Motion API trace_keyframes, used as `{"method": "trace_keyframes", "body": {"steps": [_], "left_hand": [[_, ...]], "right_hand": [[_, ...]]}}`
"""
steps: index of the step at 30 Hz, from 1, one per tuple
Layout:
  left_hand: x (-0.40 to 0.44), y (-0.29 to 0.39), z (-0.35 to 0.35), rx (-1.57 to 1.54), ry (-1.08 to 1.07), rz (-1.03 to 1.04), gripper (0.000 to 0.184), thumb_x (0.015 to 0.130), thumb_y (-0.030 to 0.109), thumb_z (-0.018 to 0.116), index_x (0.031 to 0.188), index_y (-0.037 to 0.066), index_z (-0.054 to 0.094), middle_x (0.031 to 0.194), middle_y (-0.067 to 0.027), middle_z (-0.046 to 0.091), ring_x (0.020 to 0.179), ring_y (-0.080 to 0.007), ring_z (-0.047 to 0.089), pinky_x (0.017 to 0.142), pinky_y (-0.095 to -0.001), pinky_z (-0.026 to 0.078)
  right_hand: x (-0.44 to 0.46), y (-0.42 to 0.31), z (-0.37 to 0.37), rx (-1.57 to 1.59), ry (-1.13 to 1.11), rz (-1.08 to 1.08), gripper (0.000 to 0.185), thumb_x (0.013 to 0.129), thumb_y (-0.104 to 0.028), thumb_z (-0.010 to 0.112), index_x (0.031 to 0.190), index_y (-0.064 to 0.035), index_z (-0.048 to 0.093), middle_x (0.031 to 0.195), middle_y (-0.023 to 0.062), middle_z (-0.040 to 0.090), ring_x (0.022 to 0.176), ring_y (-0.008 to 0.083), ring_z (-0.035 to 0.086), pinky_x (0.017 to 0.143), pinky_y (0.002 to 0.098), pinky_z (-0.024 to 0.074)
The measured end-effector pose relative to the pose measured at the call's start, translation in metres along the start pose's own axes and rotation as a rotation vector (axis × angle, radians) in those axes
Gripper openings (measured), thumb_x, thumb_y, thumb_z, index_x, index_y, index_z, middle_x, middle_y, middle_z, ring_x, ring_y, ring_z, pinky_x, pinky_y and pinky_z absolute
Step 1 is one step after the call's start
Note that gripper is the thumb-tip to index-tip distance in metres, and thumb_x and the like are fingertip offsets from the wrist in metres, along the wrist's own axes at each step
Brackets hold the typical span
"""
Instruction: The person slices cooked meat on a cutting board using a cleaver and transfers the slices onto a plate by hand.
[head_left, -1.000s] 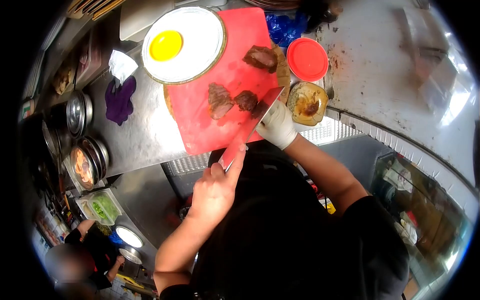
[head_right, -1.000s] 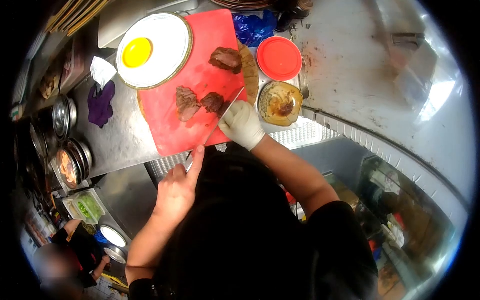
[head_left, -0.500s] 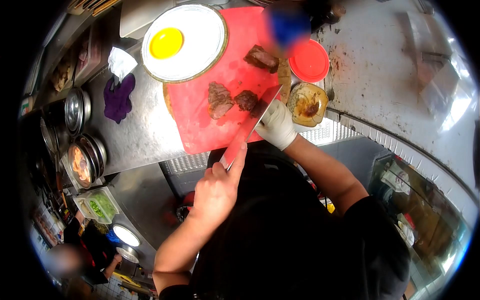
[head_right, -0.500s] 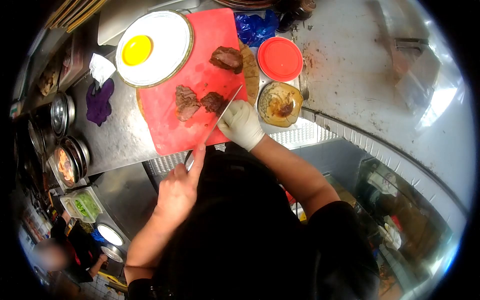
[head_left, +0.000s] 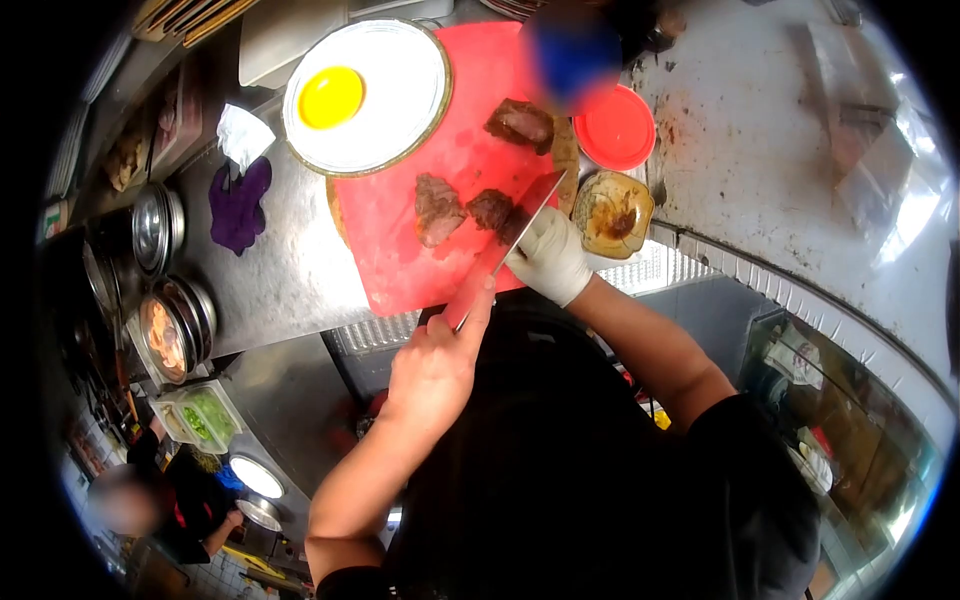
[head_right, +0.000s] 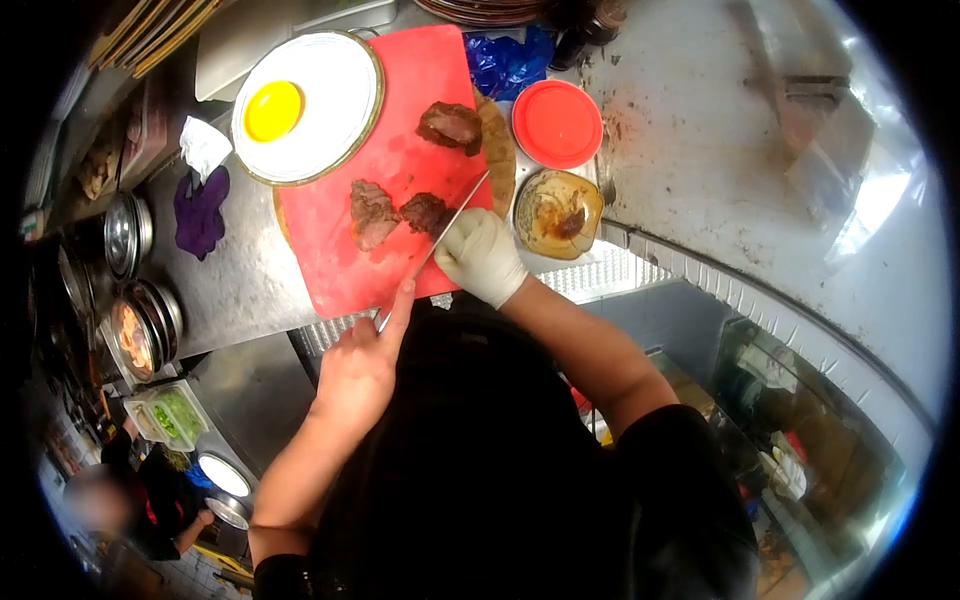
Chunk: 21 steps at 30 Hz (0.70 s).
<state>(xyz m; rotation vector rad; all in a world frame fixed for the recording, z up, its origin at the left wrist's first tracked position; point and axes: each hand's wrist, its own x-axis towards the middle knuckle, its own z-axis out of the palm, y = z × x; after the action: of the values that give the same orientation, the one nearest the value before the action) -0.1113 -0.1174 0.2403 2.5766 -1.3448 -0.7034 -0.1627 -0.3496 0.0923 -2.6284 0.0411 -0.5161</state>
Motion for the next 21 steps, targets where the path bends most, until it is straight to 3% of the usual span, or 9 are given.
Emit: {"method": "trace_keyframes", "body": {"steps": [4,10,11,14,15,21], "left_hand": [[-0.011,-0.007,-0.005,-0.049,-0.075,-0.025,0.102,0.081,-0.01,0.061,0.174,0.016,0.031,0.083,-0.0213,0.059,0.067,-0.04,0.068,0.063,-0.051,0.062],[0.027,-0.015,0.047,0.02,0.075,0.031,0.102,0.079,-0.011,0.062,0.173,0.017,0.034,0.092,-0.0262,0.064,0.074,-0.0422,0.07,0.068,-0.053,0.062],[0.028,-0.02,0.052,0.006,0.23,0.076,0.099,0.081,-0.011,0.063,0.172,0.017,0.036,0.094,-0.0266,0.066,0.075,-0.0429,0.071,0.07,-0.0528,0.062],[0.016,-0.029,0.039,-0.138,0.089,-0.001,0.095,0.084,-0.01,0.063,0.171,0.016,0.038,0.093,-0.0252,0.066,0.074,-0.0426,0.071,0.071,-0.0531,0.061],[0.009,-0.03,0.035,-0.138,0.11,0.006,0.1,0.081,-0.009,0.063,0.173,0.019,0.036,0.088,-0.0211,0.062,0.073,-0.0406,0.07,0.063,-0.0531,0.061],[-0.012,-0.006,0.003,-0.027,0.064,-0.007,0.101,0.079,-0.011,0.065,0.172,0.018,0.038,0.083,-0.0181,0.058,0.067,-0.0383,0.068,0.063,-0.0509,0.061]], "right_hand": [[0.003,-0.001,-0.001,0.043,-0.007,0.0,0.024,0.077,-0.013,0.078,0.096,-0.0104,0.063,0.091,0.0096,0.062,0.083,0.035,0.063,0.07,0.0492,0.0529],[-0.001,0.006,0.003,0.038,-0.009,0.009,0.02,0.078,-0.011,0.077,0.093,-0.0098,0.064,0.096,0.0088,0.065,0.083,0.0339,0.064,0.072,0.0488,0.0536],[-0.002,0.004,0.002,0.047,0.006,0.007,0.019,0.078,-0.011,0.077,0.093,-0.0098,0.064,0.098,0.0089,0.066,0.084,0.0339,0.065,0.072,0.0488,0.0539],[-0.006,0.005,0.003,0.076,0.028,0.003,0.019,0.08,-0.01,0.077,0.095,-0.0099,0.065,0.102,0.009,0.069,0.087,0.0338,0.067,0.074,0.0485,0.0547],[-0.008,0.005,0.004,0.085,0.03,0.007,0.019,0.08,-0.01,0.077,0.095,-0.0099,0.065,0.103,0.0091,0.07,0.088,0.0337,0.067,0.075,0.0484,0.055],[-0.008,0.003,-0.001,0.079,0.039,0.003,0.017,0.081,-0.012,0.078,0.092,-0.0101,0.066,0.102,0.0092,0.07,0.089,0.0338,0.067,0.075,0.0479,0.0552]]}}
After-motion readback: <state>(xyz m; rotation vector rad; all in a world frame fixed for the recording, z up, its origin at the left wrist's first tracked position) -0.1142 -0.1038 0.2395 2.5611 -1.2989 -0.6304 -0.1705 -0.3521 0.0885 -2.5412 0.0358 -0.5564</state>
